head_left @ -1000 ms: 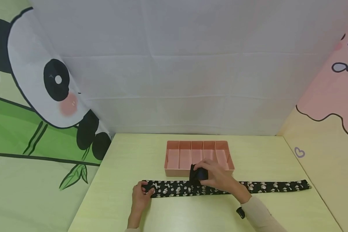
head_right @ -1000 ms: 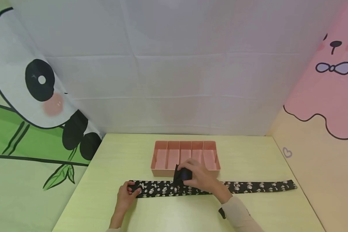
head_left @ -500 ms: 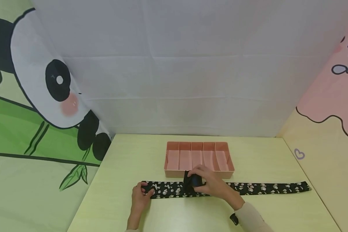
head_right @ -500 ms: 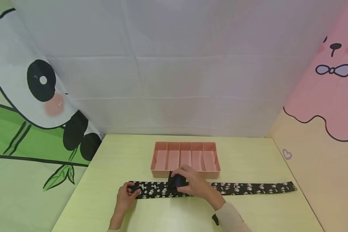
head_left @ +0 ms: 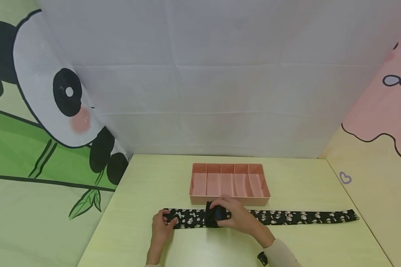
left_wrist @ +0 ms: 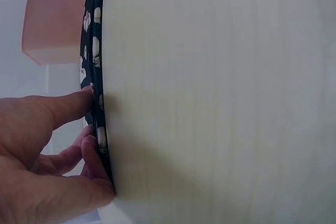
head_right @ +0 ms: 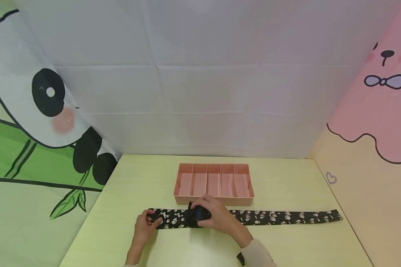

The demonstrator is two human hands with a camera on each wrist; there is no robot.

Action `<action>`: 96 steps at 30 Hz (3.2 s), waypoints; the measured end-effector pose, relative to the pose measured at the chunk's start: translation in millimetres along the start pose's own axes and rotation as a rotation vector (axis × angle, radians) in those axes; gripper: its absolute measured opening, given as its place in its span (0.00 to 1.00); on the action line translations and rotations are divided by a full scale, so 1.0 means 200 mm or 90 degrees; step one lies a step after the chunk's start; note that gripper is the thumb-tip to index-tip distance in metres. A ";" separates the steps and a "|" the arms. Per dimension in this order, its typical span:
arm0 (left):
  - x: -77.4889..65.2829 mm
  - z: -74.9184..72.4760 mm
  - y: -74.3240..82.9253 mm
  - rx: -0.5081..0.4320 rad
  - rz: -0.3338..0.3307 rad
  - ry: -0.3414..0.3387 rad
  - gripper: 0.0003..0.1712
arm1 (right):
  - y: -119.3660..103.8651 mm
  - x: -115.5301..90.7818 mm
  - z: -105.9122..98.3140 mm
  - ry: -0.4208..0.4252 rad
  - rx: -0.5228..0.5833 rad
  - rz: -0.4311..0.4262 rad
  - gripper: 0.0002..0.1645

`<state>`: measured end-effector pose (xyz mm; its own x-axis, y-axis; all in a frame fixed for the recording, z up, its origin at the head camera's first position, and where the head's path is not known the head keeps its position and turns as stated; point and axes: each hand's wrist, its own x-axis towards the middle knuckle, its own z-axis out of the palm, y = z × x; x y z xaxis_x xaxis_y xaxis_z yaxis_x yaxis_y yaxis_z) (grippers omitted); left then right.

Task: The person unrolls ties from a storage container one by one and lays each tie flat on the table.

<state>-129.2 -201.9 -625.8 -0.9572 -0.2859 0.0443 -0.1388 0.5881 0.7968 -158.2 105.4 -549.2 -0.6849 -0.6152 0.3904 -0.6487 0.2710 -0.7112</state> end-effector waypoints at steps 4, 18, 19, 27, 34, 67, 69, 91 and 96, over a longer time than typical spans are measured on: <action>0.00 0.00 0.00 -0.002 -0.001 0.000 0.22 | 0.00 0.00 0.04 0.005 0.008 -0.002 0.30; 0.00 0.00 0.00 0.000 0.014 0.004 0.23 | -0.01 0.01 0.17 0.016 0.026 -0.014 0.30; 0.00 0.00 0.00 0.001 0.016 0.004 0.22 | -0.01 0.01 0.18 0.015 0.028 -0.013 0.30; 0.00 0.01 0.00 0.006 -0.004 -0.005 0.22 | -0.03 0.02 0.26 0.006 0.043 0.013 0.29; 0.00 0.01 -0.01 0.005 0.001 0.000 0.22 | -0.04 0.03 0.31 0.004 0.049 0.010 0.29; 0.00 0.00 0.01 0.007 0.005 0.003 0.22 | -0.03 0.06 0.59 0.011 0.045 -0.001 0.28; 0.00 0.00 0.01 0.008 0.010 0.006 0.22 | -0.04 0.07 0.61 0.008 0.050 -0.001 0.29; -0.02 -0.02 0.00 -0.016 -0.003 0.035 0.09 | -0.04 0.08 0.71 0.003 0.012 -0.005 0.29; -0.02 -0.04 0.00 -0.012 -0.024 0.036 0.09 | -0.04 0.09 0.73 0.011 -0.024 -0.024 0.29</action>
<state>-123.8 -206.4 -621.7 -0.9357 -0.3498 0.0471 -0.1692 0.5615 0.8100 -116.9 -16.5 -621.0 -0.6655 -0.6127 0.4262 -0.6855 0.2760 -0.6737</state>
